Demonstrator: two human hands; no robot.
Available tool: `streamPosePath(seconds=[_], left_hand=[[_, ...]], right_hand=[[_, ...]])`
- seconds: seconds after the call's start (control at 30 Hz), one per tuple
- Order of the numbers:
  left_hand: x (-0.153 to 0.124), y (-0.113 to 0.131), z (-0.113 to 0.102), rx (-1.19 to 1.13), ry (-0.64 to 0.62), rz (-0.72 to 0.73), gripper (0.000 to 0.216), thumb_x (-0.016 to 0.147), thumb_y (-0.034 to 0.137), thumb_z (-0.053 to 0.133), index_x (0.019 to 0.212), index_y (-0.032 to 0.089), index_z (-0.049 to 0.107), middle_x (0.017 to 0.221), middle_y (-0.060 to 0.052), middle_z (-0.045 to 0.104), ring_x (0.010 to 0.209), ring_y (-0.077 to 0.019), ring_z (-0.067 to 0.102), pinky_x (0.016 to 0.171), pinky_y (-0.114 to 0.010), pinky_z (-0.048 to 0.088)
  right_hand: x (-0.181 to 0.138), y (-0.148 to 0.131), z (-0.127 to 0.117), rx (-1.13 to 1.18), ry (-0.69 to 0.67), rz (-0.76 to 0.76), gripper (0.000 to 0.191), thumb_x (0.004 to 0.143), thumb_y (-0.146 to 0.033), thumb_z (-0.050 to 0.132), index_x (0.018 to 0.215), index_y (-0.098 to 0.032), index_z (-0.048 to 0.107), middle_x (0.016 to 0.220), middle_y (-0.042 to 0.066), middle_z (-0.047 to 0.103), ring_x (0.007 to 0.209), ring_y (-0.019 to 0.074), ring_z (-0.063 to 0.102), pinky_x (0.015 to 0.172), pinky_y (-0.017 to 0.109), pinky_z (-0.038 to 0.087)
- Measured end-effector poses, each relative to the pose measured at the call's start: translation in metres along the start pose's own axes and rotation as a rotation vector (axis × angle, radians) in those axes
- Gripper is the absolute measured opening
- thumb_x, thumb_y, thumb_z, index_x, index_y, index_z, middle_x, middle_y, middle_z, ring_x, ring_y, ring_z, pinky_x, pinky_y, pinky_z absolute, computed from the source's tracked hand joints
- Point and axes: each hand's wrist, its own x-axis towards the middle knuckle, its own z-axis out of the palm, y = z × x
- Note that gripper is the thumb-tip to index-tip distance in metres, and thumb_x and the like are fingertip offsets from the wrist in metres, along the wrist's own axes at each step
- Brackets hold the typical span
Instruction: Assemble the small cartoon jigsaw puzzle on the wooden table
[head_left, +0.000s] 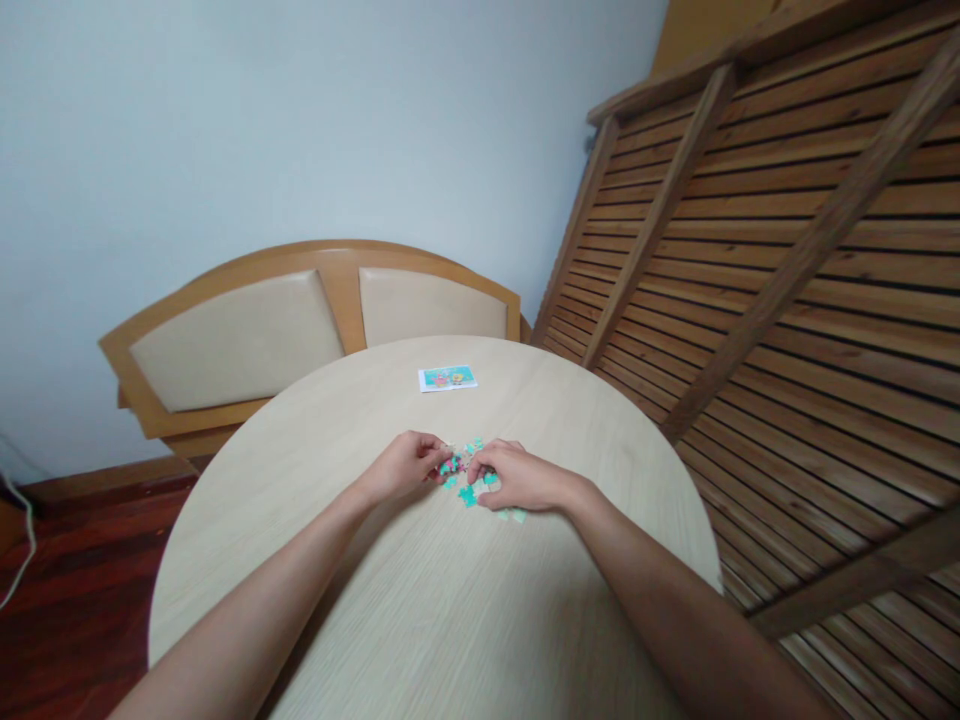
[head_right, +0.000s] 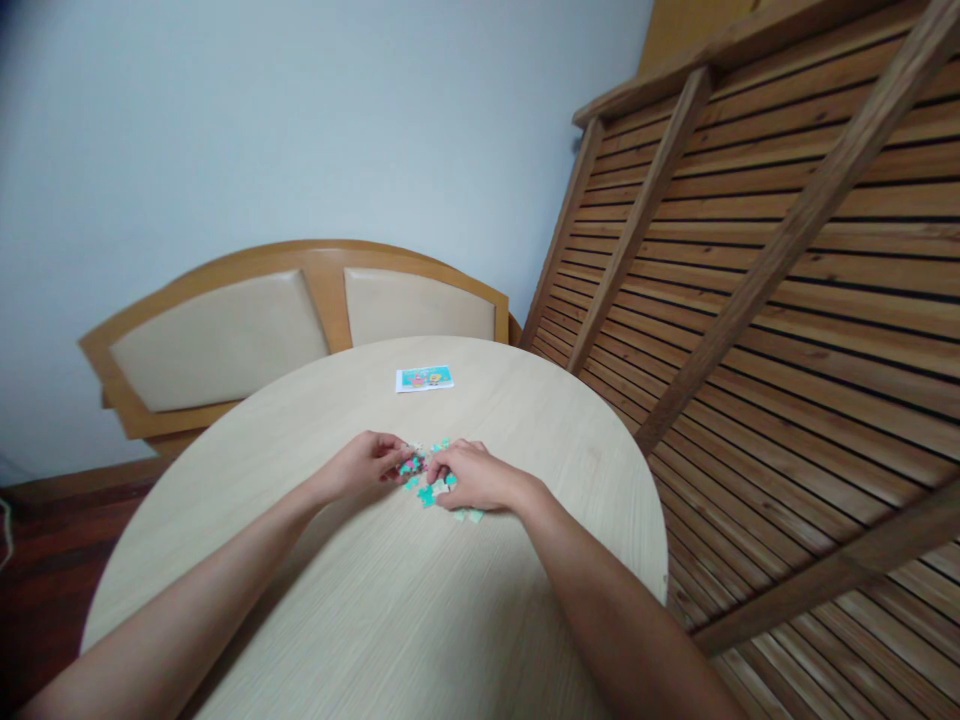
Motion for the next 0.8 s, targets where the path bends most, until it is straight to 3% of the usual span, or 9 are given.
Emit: streamPosePath(seconds=[0.2, 0.37, 0.6, 0.8], left_hand=[[0.0012, -0.0008, -0.0015, 0.013, 0.041, 0.001, 0.039, 0.083, 0.052, 0.061, 0.083, 0.014, 0.065, 0.065, -0.001, 0.062, 0.055, -0.0120, 0.055, 0.051, -0.022, 0.040], [0.0013, -0.0029, -0.0003, -0.028, 0.023, 0.000, 0.035, 0.078, 0.042, 0.065, 0.095, 0.012, 0.066, 0.071, -0.002, 0.064, 0.057, -0.0124, 0.056, 0.051, -0.022, 0.042], [0.0017, -0.0017, 0.0006, -0.060, 0.024, 0.030, 0.025, 0.077, 0.035, 0.066, 0.086, 0.012, 0.067, 0.069, -0.002, 0.064, 0.061, -0.0121, 0.054, 0.055, -0.021, 0.040], [-0.0008, 0.0013, 0.0042, -0.096, 0.039, 0.050, 0.023, 0.079, 0.035, 0.065, 0.086, 0.014, 0.064, 0.068, -0.002, 0.066, 0.057, -0.0115, 0.054, 0.053, -0.021, 0.040]], right_hand=[[0.0022, 0.0000, -0.0012, 0.017, 0.024, -0.015, 0.027, 0.074, -0.019, 0.074, 0.101, -0.024, 0.072, 0.094, -0.001, 0.073, 0.095, 0.0202, 0.065, 0.093, 0.032, 0.041], [0.0031, 0.0013, -0.0008, -0.029, 0.013, -0.035, 0.017, 0.081, -0.025, 0.071, 0.096, -0.025, 0.076, 0.095, 0.000, 0.075, 0.096, 0.0214, 0.066, 0.095, 0.033, 0.040], [0.0044, 0.0039, 0.0008, -0.041, 0.089, -0.056, 0.015, 0.088, -0.022, 0.064, 0.100, -0.023, 0.073, 0.100, 0.002, 0.075, 0.101, 0.0215, 0.065, 0.093, 0.032, 0.041], [0.0055, 0.0096, 0.0023, 0.058, 0.140, 0.000, 0.017, 0.091, -0.019, 0.059, 0.105, -0.017, 0.069, 0.096, 0.005, 0.074, 0.087, 0.0173, 0.066, 0.077, 0.025, 0.043]])
